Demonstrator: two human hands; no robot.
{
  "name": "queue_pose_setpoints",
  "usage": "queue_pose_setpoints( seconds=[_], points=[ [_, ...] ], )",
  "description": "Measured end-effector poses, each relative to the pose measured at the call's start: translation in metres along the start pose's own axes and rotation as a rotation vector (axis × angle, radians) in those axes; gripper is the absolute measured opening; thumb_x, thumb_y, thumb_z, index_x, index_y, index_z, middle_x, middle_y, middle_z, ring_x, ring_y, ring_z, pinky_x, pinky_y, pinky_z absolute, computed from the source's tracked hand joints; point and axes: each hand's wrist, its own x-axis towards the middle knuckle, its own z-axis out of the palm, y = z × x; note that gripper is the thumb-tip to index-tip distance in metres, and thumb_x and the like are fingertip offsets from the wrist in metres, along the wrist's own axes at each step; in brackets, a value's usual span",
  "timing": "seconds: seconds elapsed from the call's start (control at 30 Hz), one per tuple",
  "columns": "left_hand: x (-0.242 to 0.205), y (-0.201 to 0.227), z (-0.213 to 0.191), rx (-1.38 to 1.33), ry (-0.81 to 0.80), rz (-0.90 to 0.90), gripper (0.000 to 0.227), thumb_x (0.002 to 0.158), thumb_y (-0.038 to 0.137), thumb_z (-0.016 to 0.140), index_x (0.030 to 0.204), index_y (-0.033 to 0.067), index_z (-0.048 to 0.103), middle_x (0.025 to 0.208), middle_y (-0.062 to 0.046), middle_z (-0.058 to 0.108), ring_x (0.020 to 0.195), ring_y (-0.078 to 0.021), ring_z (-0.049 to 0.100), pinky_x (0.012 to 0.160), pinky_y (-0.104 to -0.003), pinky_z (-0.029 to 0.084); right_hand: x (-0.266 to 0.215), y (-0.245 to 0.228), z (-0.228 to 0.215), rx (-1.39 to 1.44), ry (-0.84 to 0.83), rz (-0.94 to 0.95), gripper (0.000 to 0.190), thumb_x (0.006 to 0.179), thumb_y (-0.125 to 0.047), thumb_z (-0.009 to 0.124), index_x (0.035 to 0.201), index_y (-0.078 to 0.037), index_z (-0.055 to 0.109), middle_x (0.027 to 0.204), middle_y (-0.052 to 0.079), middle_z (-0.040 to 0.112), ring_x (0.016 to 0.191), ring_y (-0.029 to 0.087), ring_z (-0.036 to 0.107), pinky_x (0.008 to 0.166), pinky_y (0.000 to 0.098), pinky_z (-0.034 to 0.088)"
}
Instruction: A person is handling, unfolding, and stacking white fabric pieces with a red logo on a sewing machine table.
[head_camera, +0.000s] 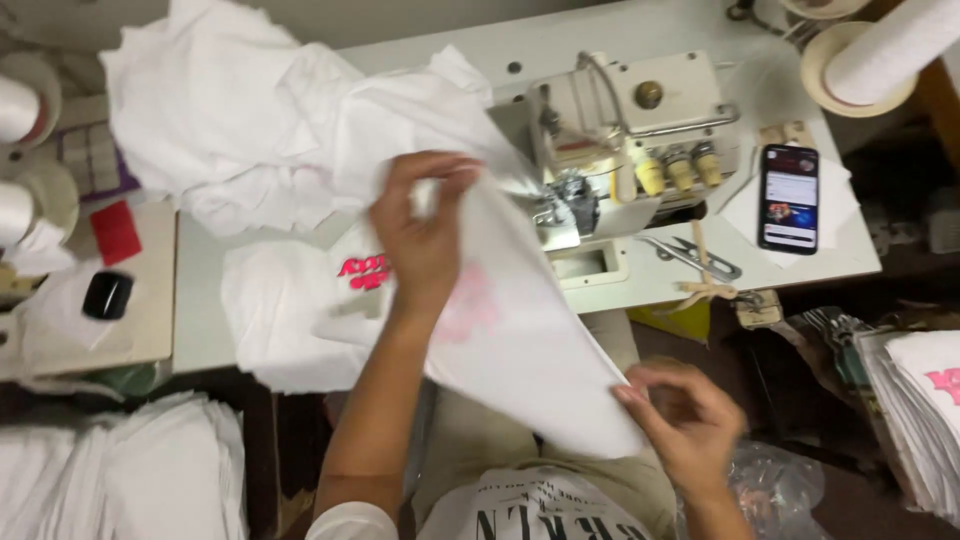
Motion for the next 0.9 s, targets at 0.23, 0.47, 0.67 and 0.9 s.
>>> queue_pose_setpoints(
  seconds=[0.23, 0.47, 0.67, 0.9],
  points=[
    [-0.048, -0.195, 0.046, 0.428, -0.491, 0.267, 0.016, 0.093, 0.030, 0.072, 0.093, 0.0152, 0.067, 0.081, 0.001, 0.060, 0.083, -0.0231, 0.059, 0.078, -0.039, 0.052, 0.030, 0.161, 0.018, -0.410, -0.106, 0.441, 0.044, 0.077, -0.002, 0.084, 0.119, 0.002, 0.071, 0.102, 0.023, 0.074, 0.100, 0.039, 0.071, 0.090, 0.0490, 0.059],
    [-0.104, -0.153, 0.042, 0.701, -0.579, 0.218, 0.013, 0.104, 0.022, 0.061, 0.104, 0.0107, 0.067, 0.107, -0.006, 0.066, 0.102, -0.0268, 0.066, 0.084, -0.040, 0.054, 0.083, 0.194, 0.065, -0.068, -0.207, 0.409, 0.030, 0.087, -0.021, 0.083, 0.109, -0.002, 0.077, 0.087, 0.013, 0.073, 0.086, 0.023, 0.067, 0.078, 0.0357, 0.057],
    [-0.131, -0.136, 0.057, 0.626, -0.481, 0.305, 0.029, 0.105, 0.024, 0.061, 0.126, 0.0062, 0.069, 0.139, -0.022, 0.062, 0.135, -0.0381, 0.056, 0.108, -0.048, 0.044, 0.076, 0.200, 0.044, 0.097, -0.045, 0.541, 0.017, 0.088, -0.017, 0.083, 0.100, -0.005, 0.082, 0.069, 0.006, 0.069, 0.065, 0.010, 0.060, 0.061, 0.0268, 0.055],
    [-0.130, -0.161, 0.060, 0.560, -0.428, 0.232, 0.033, 0.105, 0.018, 0.058, 0.133, 0.0017, 0.064, 0.135, -0.019, 0.066, 0.128, -0.0322, 0.062, 0.106, -0.044, 0.048, 0.073, 0.167, 0.037, -0.008, 0.023, 0.563, 0.017, 0.078, -0.012, 0.089, 0.093, -0.006, 0.082, 0.063, 0.003, 0.064, 0.064, 0.006, 0.053, 0.057, 0.0222, 0.048]
  ],
)
